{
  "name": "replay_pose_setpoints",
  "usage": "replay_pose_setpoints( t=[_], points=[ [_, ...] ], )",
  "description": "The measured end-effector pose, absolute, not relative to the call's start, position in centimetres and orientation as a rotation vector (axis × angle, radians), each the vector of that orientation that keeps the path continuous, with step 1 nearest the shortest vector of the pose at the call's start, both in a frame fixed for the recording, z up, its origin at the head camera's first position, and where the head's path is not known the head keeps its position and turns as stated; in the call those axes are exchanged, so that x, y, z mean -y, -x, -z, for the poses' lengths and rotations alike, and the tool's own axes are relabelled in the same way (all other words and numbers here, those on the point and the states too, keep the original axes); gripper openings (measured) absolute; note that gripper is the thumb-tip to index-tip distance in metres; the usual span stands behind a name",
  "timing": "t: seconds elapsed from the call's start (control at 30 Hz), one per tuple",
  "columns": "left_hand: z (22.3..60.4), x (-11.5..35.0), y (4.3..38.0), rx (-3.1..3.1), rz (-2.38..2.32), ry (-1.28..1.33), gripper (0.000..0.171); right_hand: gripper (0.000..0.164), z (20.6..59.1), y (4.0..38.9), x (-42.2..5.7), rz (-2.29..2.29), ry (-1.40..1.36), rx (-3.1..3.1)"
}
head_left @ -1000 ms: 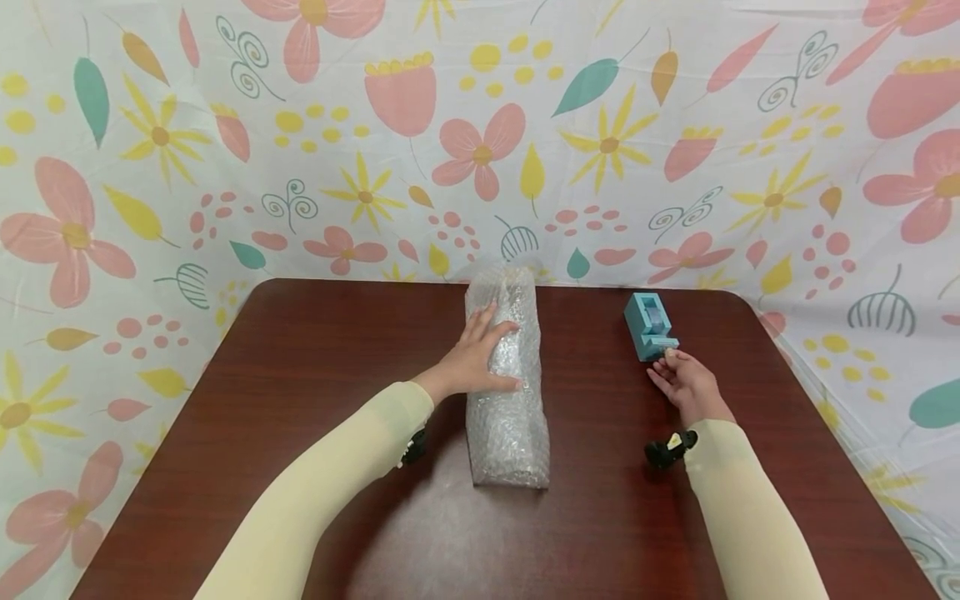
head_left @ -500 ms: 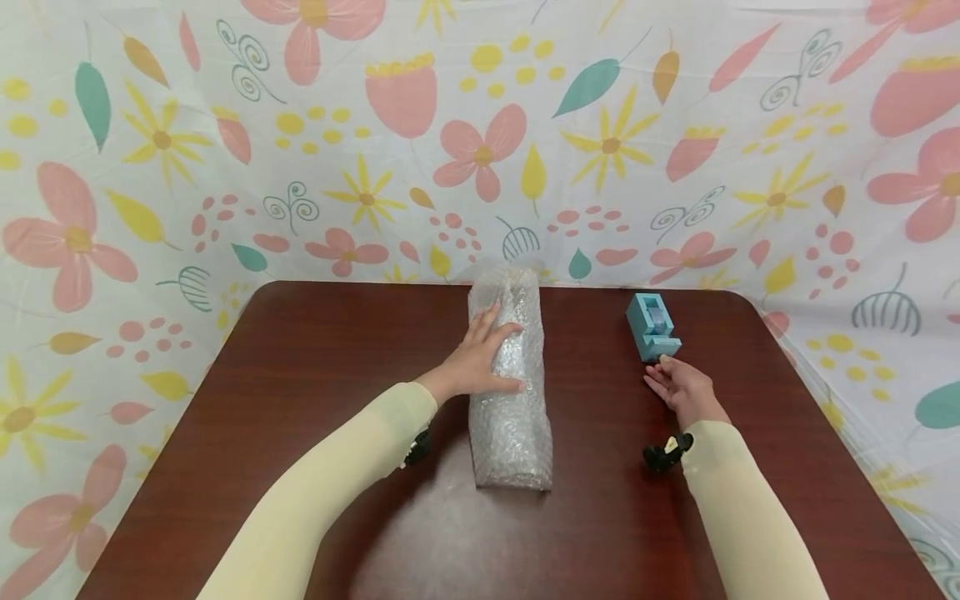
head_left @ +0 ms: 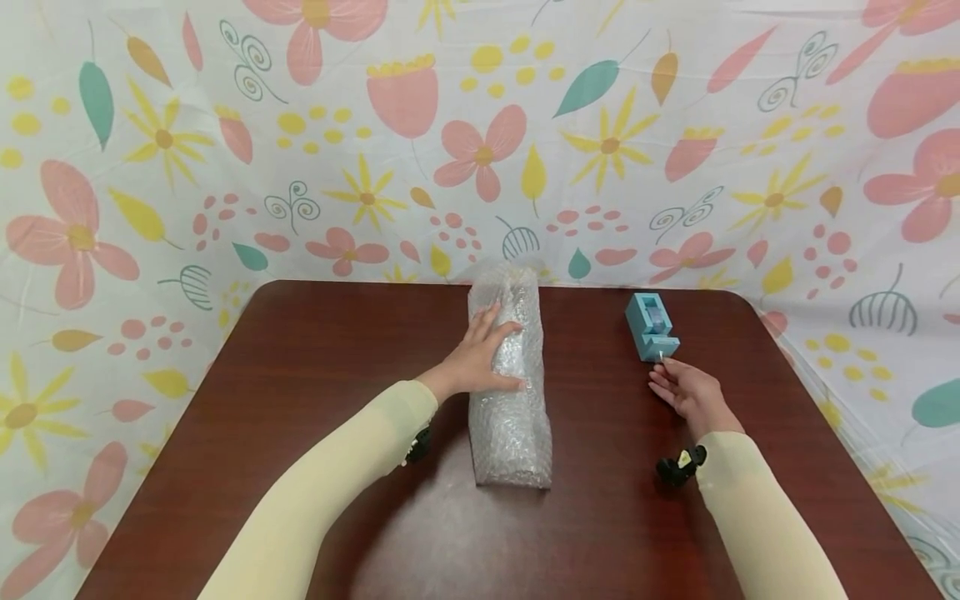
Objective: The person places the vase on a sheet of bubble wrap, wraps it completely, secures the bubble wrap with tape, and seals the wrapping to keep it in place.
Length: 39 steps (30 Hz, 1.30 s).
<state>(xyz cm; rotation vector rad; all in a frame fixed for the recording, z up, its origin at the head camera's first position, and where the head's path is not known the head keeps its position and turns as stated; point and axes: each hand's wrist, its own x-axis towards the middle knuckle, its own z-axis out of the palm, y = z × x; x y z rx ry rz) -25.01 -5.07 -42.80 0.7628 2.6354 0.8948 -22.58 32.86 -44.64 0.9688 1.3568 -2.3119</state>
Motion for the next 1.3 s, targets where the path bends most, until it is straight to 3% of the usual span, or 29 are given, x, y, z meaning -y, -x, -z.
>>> replay_pose_setpoints(
  t=[0.17,0.63,1.3],
  points=[
    [42.9,5.1,25.0,-2.624,-0.902,-0.761,0.089,0.039,45.1,22.2,-32.7,2.273,-0.984,-1.401],
    [42.8,5.1,24.9,-2.605,-0.914,-0.754,0.088,0.033,43.7,20.8,-31.9,2.146,-0.653,-1.733],
    [42.5,5.0,25.0,-2.619,-0.897,-0.758,0.088,0.011,40.6,20.4,-29.1,1.787,-0.310,-2.150]
  ],
)
